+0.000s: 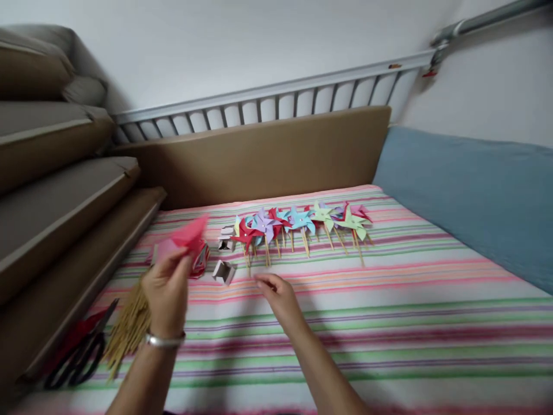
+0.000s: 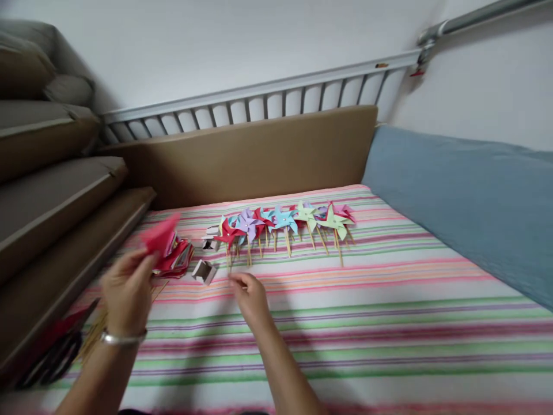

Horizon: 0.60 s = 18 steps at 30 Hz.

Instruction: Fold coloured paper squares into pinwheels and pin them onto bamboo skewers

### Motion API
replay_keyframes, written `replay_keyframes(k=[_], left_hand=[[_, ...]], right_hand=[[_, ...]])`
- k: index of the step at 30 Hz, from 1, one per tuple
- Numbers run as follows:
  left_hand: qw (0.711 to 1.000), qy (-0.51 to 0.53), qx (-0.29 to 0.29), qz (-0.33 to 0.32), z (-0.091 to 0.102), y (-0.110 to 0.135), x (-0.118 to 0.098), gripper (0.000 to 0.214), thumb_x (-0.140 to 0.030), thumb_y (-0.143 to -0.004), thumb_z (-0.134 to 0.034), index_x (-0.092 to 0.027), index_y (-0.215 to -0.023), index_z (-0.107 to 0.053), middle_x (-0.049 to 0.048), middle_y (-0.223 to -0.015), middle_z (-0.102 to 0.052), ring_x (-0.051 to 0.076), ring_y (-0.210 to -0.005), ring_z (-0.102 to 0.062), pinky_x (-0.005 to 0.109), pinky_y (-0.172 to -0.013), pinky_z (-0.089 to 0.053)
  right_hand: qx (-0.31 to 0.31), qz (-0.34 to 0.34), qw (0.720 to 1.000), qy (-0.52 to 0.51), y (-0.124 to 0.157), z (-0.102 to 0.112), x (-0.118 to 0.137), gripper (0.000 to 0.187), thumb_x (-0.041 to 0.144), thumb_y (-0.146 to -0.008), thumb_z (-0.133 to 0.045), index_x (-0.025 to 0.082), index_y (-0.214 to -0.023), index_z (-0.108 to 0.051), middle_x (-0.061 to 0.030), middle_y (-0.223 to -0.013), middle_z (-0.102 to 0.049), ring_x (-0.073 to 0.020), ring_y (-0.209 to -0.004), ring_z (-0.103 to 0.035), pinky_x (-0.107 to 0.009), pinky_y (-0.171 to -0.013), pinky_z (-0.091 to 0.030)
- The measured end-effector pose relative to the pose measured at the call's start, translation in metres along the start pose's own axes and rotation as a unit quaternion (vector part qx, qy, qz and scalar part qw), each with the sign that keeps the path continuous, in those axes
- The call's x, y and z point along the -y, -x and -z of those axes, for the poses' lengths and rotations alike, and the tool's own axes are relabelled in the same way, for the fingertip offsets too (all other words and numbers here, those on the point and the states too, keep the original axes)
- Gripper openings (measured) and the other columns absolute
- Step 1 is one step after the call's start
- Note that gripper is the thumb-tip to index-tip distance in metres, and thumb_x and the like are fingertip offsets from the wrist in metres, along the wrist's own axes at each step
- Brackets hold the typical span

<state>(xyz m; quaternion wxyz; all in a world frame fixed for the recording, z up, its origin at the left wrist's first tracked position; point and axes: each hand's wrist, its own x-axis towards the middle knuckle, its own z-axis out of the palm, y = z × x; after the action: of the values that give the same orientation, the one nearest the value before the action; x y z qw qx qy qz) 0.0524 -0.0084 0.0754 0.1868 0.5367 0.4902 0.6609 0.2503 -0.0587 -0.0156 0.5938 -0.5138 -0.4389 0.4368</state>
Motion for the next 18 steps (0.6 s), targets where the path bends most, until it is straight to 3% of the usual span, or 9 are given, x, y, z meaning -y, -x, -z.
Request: replay_keyframes(k=[1,3,6,9,13,18], left_hand=[[0.991,0.077,0.060,0.092,-0.011,0.019,-0.002,0.019,-0.029,-0.064,-0.071,-0.019,-0.080,-0.068,0.0001,-0.074,-0.068,0.015,-0.069,-0.061,0.028,-0.069,-0.048],[0.933,0.187,0.152,0.266,-0.030,0.047,0.002,0.017,-0.028,-0.060,-0.074,-0.017,-0.071,-0.066,-0.0005,-0.067,-0.068,0.013,-0.061,-0.060,0.025,-0.061,-0.047],[0.862,0.240,0.194,0.401,-0.042,0.062,0.021,0.019,-0.026,-0.056,-0.077,-0.016,-0.066,-0.064,-0.0019,-0.060,-0.066,0.010,-0.051,-0.057,0.020,-0.050,-0.043],[0.855,0.241,0.182,0.421,-0.037,0.057,0.041,0.021,-0.024,-0.055,-0.078,-0.016,-0.068,-0.064,-0.0030,-0.057,-0.066,0.009,-0.047,-0.056,0.018,-0.047,-0.041],[0.850,0.262,0.189,0.417,-0.024,0.046,0.052,0.024,-0.024,-0.056,-0.078,-0.015,-0.075,-0.066,-0.0005,-0.064,-0.069,0.011,-0.054,-0.060,0.021,-0.055,-0.046],[0.778,0.322,0.264,0.471,-0.012,0.036,0.062,0.022,-0.027,-0.065,-0.074,-0.013,-0.080,-0.068,0.0055,-0.073,-0.071,0.013,-0.064,-0.064,0.022,-0.062,-0.050]], right_hand=[[0.001,-0.032,0.997,-0.072,-0.001,-0.001,0.002,0.027,0.039,-0.075,-0.061,0.022,-0.095,-0.068,-0.0079,-0.099,-0.069,-0.0237,-0.094,-0.062,-0.036,-0.081,-0.047],[0.007,-0.088,0.976,-0.201,-0.002,-0.002,0.005,0.040,0.050,-0.076,-0.058,0.021,-0.104,-0.064,-0.0081,-0.106,-0.067,-0.0234,-0.097,-0.062,-0.035,-0.079,-0.048],[0.042,-0.151,0.948,-0.279,-0.001,-0.005,0.007,0.051,0.062,-0.077,-0.049,0.020,-0.105,-0.062,-0.0077,-0.099,-0.069,-0.0221,-0.090,-0.064,-0.033,-0.073,-0.049],[0.058,-0.171,0.951,-0.249,0.001,-0.011,0.007,0.048,0.061,-0.075,-0.054,0.021,-0.099,-0.063,-0.0053,-0.088,-0.071,-0.0206,-0.080,-0.065,-0.031,-0.066,-0.049],[0.019,-0.167,0.972,-0.161,0.001,-0.023,0.004,0.032,0.045,-0.064,-0.072,0.018,-0.081,-0.066,-0.0019,-0.073,-0.069,-0.0166,-0.066,-0.062,-0.028,-0.063,-0.047],[-0.011,-0.145,0.982,-0.120,-0.009,-0.034,0.000,0.021,0.034,-0.064,-0.074,0.016,-0.073,-0.066,-0.0001,-0.066,-0.067,-0.0136,-0.060,-0.057,-0.027,-0.062,-0.044]])
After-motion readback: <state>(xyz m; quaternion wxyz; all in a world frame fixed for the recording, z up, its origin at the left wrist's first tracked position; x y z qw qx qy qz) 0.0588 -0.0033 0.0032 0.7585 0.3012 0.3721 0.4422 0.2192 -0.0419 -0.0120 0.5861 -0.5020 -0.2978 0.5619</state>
